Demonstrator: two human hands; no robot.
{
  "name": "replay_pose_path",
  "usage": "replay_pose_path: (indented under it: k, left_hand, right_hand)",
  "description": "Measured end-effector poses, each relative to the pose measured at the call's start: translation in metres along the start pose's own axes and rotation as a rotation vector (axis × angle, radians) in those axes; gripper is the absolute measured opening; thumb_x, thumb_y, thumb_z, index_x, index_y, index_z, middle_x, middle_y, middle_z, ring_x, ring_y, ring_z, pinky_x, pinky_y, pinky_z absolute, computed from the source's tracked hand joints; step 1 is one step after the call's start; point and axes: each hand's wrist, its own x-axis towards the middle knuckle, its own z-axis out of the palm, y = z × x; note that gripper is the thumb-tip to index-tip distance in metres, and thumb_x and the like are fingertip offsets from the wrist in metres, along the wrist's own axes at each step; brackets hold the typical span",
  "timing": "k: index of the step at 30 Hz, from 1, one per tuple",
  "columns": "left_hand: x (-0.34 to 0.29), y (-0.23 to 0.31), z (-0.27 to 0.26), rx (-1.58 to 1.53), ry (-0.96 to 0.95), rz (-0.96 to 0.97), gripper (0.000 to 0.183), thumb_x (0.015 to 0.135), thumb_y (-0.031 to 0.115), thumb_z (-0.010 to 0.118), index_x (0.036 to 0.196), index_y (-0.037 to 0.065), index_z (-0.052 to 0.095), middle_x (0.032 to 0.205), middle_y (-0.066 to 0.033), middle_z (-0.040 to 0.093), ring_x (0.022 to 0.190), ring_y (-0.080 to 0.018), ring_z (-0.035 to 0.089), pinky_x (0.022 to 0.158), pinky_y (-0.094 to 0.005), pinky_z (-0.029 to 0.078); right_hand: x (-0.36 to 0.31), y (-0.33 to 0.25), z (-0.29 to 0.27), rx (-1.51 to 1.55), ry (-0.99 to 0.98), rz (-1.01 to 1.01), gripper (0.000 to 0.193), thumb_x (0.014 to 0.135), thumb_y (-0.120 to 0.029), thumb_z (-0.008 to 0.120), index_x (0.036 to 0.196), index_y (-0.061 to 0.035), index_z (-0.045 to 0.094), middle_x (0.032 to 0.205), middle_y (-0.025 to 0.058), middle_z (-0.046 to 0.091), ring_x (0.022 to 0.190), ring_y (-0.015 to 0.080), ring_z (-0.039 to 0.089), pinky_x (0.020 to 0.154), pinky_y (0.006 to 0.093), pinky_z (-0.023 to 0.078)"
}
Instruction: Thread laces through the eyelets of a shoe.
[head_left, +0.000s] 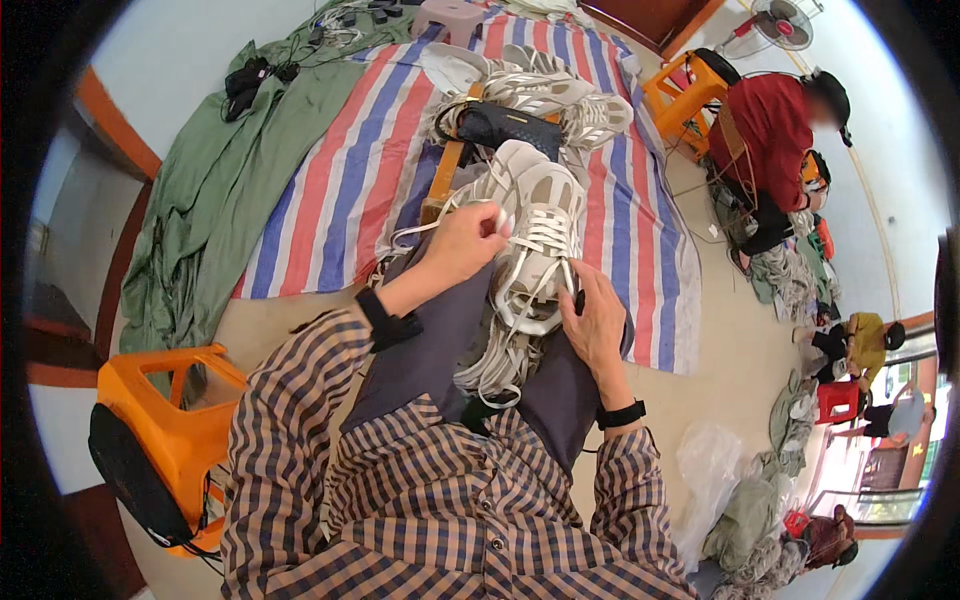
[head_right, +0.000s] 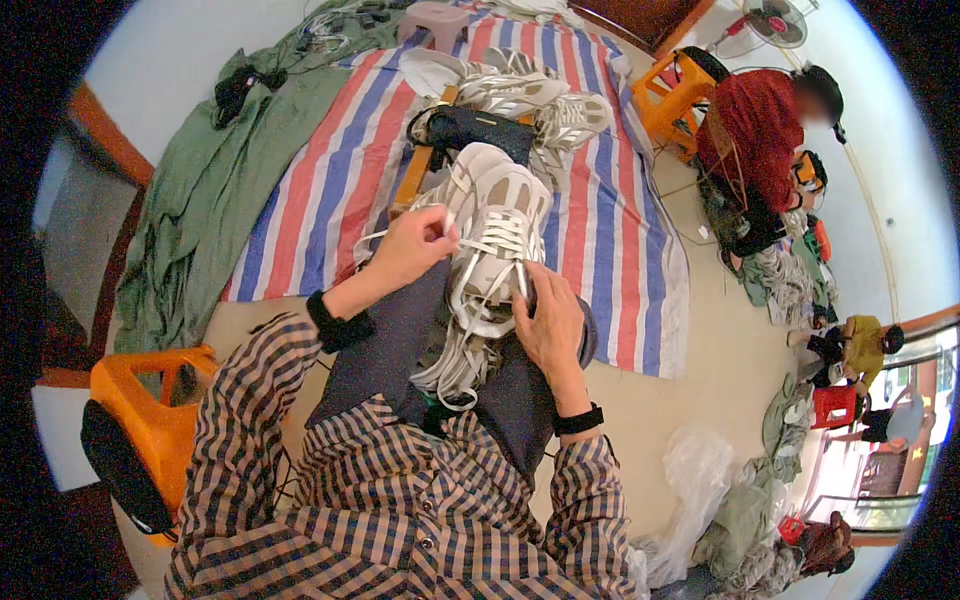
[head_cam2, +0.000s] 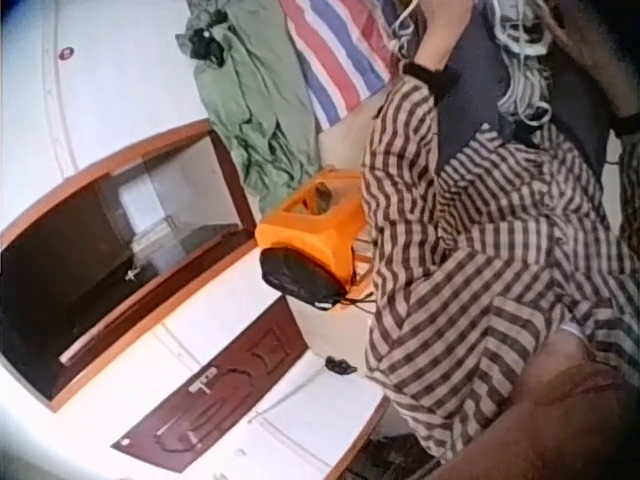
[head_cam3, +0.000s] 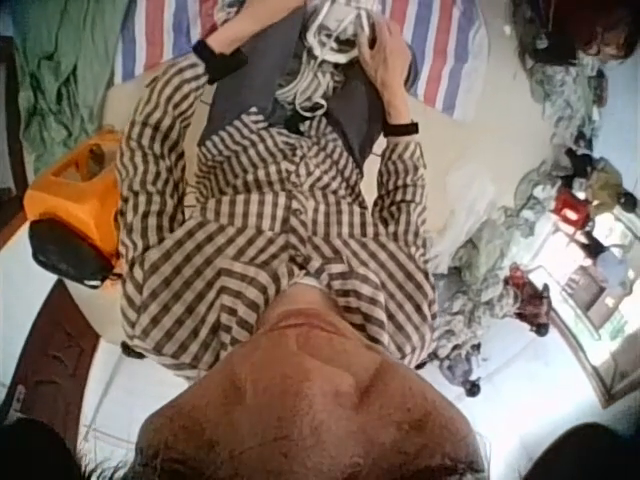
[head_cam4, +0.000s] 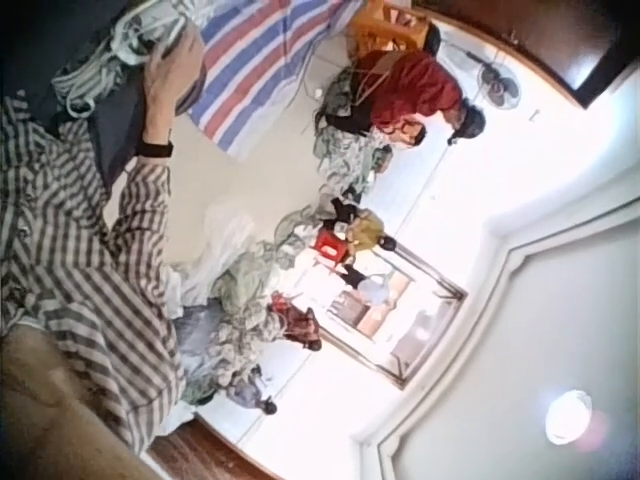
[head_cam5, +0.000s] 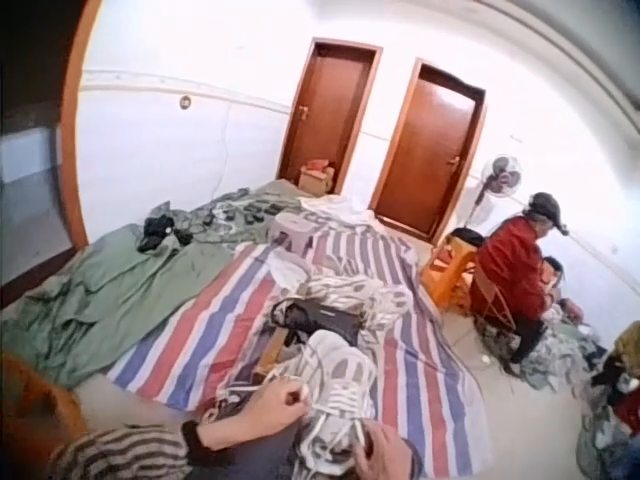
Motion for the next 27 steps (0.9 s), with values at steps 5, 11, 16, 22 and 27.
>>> replay_pose_path:
  k: [5,11,16,22,27]
  left_hand:
    - [0.015,-0.01,0.016,0.201,0.07,0.116,0.014,0.081,0.017,0.064,0.079,0.003,0.062,0.068,-0.0113,0.064,0.063,-0.0264,0.062,0.059,-0.0359,0.047]
    - [0.024,-0.015,0.017,0.234,0.005,0.009,0.016,0.08,0.023,0.065,0.081,0.006,0.064,0.067,-0.0087,0.064,0.063,-0.0263,0.061,0.06,-0.0377,0.047]
    - [0.022,-0.012,0.02,0.253,0.028,-0.032,0.013,0.078,0.019,0.065,0.081,0.007,0.065,0.067,-0.0052,0.062,0.063,-0.0185,0.059,0.059,-0.0335,0.045]
    - [0.02,-0.003,0.027,0.392,0.091,-0.051,0.014,0.078,0.021,0.064,0.08,0.007,0.064,0.067,-0.0052,0.062,0.061,-0.0193,0.059,0.057,-0.0336,0.044]
    - [0.019,-0.004,0.028,0.431,0.157,-0.067,0.021,0.079,0.027,0.065,0.079,0.007,0.062,0.067,-0.0073,0.062,0.062,-0.0258,0.06,0.056,-0.0384,0.044]
  right_hand:
    - [0.001,0.002,0.0,0.001,-0.006,0.011,0.04,0.082,-0.014,0.064,0.12,-0.0073,0.056,0.111,0.014,0.062,0.102,0.0311,0.06,0.086,0.04,0.049]
    - [0.004,0.0,-0.003,-0.006,-0.012,0.002,0.039,0.082,-0.013,0.064,0.119,-0.0065,0.056,0.109,0.0145,0.063,0.1,0.032,0.06,0.085,0.0402,0.049]
    - [0.003,0.001,-0.002,0.0,0.002,-0.002,0.039,0.082,-0.014,0.065,0.119,-0.0063,0.056,0.109,0.0148,0.062,0.1,0.0323,0.06,0.085,0.0401,0.049]
    - [0.002,0.001,-0.002,0.003,0.005,-0.001,0.039,0.082,-0.014,0.065,0.119,-0.0063,0.056,0.109,0.0148,0.062,0.1,0.0323,0.06,0.085,0.0399,0.049]
    - [0.003,0.0,0.0,0.01,0.007,-0.006,0.039,0.082,-0.014,0.064,0.119,-0.0067,0.056,0.109,0.0149,0.062,0.101,0.0324,0.06,0.085,0.04,0.049]
